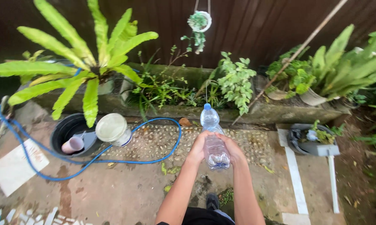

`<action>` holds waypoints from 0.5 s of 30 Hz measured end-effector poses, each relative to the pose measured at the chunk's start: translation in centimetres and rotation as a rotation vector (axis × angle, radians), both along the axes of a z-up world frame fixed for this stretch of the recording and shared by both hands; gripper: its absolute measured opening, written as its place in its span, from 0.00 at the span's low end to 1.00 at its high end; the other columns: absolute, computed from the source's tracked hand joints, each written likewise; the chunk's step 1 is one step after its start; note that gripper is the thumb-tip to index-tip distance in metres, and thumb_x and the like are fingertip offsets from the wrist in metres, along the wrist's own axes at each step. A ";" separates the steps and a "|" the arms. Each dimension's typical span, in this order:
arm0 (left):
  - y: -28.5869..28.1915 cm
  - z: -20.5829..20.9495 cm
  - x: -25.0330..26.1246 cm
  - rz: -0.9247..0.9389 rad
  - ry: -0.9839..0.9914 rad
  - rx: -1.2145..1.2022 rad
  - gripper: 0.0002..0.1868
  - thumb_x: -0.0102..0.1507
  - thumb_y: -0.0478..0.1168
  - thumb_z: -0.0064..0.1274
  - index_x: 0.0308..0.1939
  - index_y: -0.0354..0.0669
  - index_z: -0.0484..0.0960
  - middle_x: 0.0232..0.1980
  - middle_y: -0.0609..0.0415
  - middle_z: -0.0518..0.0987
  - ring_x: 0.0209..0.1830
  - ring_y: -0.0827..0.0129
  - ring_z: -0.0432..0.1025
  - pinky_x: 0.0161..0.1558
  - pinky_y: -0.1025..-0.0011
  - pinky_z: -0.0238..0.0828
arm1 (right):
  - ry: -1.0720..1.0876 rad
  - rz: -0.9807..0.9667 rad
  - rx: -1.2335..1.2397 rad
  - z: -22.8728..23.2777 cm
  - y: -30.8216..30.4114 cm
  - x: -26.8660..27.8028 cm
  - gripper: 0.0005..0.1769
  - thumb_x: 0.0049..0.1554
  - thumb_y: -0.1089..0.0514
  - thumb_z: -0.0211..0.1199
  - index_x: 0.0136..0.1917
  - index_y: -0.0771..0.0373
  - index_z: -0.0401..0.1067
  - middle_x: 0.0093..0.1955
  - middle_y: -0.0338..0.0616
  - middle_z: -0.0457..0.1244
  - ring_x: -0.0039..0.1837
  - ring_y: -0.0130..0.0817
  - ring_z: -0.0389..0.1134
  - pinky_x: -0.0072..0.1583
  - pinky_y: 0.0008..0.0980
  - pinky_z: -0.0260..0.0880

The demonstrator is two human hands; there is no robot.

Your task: The person holds a plastic water bottle and repeatedly squeezes it to spray a fine mist onto nearby potted plants. The action is continuous and focused on a small area of foliage in a backyard garden.

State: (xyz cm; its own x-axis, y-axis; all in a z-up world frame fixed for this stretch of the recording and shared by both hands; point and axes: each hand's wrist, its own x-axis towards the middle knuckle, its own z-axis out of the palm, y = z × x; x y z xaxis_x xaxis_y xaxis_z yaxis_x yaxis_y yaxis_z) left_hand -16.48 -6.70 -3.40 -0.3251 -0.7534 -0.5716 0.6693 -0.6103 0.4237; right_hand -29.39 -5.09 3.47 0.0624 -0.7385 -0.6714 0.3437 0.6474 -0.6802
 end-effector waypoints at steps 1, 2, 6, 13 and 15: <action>0.3 0.6 0.7 0.014 -0.001 0.000 0.14 0.54 0.42 0.60 0.41 0.40 0.85 0.36 0.50 0.82 0.33 0.64 0.77 0.36 0.66 0.77 | -0.001 0.014 0.000 0.8 0.2 0.9 0.20 0.52 0.48 0.71 0.48 0.67 0.74 0.36 0.53 0.68 0.32 0.43 0.72 0.34 0.44 0.74; 0.6 1.2 1.4 0.028 -0.002 -0.003 0.14 0.54 0.43 0.60 0.40 0.41 0.84 0.35 0.52 0.81 0.32 0.65 0.76 0.36 0.68 0.76 | 0.005 0.034 -0.005 1.6 0.4 1.7 0.20 0.52 0.49 0.71 0.48 0.68 0.74 0.36 0.54 0.68 0.32 0.44 0.72 0.34 0.45 0.74; 1.8 3.3 3.6 0.089 0.022 0.015 0.14 0.53 0.42 0.58 0.40 0.41 0.84 0.35 0.53 0.80 0.31 0.65 0.76 0.34 0.68 0.75 | 0.018 0.098 -0.019 2.4 0.2 3.9 0.19 0.52 0.51 0.70 0.47 0.69 0.72 0.36 0.56 0.68 0.32 0.46 0.72 0.34 0.47 0.74; 3.3 5.8 3.9 0.120 0.030 0.029 0.14 0.54 0.40 0.59 0.42 0.40 0.85 0.37 0.50 0.82 0.34 0.62 0.77 0.40 0.65 0.78 | 0.018 0.116 -0.030 5.0 1.2 3.4 0.18 0.54 0.51 0.69 0.47 0.68 0.71 0.36 0.57 0.67 0.33 0.46 0.72 0.35 0.46 0.74; 1.7 2.4 2.3 0.089 0.041 0.025 0.14 0.54 0.40 0.61 0.42 0.40 0.85 0.37 0.50 0.82 0.34 0.62 0.77 0.40 0.64 0.79 | 0.010 0.085 -0.025 4.7 1.2 2.2 0.17 0.54 0.50 0.68 0.46 0.66 0.72 0.36 0.56 0.68 0.32 0.46 0.72 0.34 0.46 0.74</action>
